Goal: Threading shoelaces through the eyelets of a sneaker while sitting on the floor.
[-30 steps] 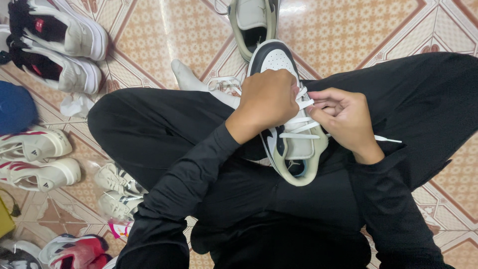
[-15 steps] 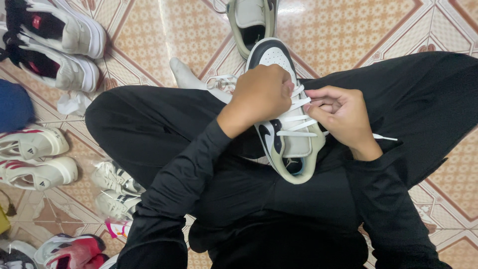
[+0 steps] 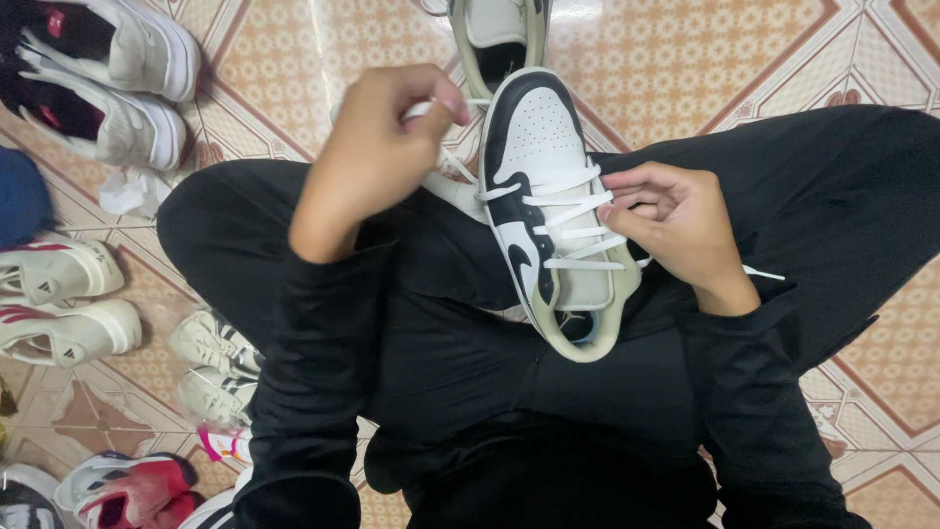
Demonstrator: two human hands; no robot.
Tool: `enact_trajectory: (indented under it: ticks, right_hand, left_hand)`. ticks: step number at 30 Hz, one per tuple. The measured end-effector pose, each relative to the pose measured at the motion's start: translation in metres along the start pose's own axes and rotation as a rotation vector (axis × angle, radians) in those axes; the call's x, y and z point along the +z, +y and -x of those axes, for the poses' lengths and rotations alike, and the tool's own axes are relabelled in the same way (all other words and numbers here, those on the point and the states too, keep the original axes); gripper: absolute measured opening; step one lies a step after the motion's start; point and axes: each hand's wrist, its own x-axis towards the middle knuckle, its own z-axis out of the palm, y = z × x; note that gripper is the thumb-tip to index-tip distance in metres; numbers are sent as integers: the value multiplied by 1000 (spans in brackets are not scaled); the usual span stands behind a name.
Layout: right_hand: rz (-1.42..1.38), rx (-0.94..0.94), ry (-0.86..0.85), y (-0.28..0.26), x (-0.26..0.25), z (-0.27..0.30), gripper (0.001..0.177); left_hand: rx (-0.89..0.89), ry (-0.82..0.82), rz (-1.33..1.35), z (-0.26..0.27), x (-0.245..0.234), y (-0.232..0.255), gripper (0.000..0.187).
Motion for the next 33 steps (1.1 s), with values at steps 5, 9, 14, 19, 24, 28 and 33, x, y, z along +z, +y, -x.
enact_trajectory:
  ticks: [5, 9, 14, 19, 24, 28, 33]
  right_hand:
    - [22, 7, -3, -5, 0, 0, 29]
    - [11, -7, -16, -6, 0, -1, 28]
    - [2, -18, -26, -1, -2, -2, 29]
    - [28, -38, -30, -6, -1, -1, 30]
    - [32, -49, -41, -13, 0, 0, 30]
    - [45, -55, -47, -9, -1, -1, 30]
    - [47, -53, -43, -12, 0, 0, 30]
  left_hand:
    - [-46, 79, -17, 13, -16, -2, 20]
    - [15, 60, 26, 12, -13, -11, 19]
    - [110, 5, 11, 8, -4, -9, 19]
    - [113, -14, 8, 4, 6, -14, 20]
    - [96, -33, 21, 2, 11, -12, 21]
    - [103, -65, 38, 2, 16, -10, 22]
    - [102, -84, 24, 1, 21, -9, 21]
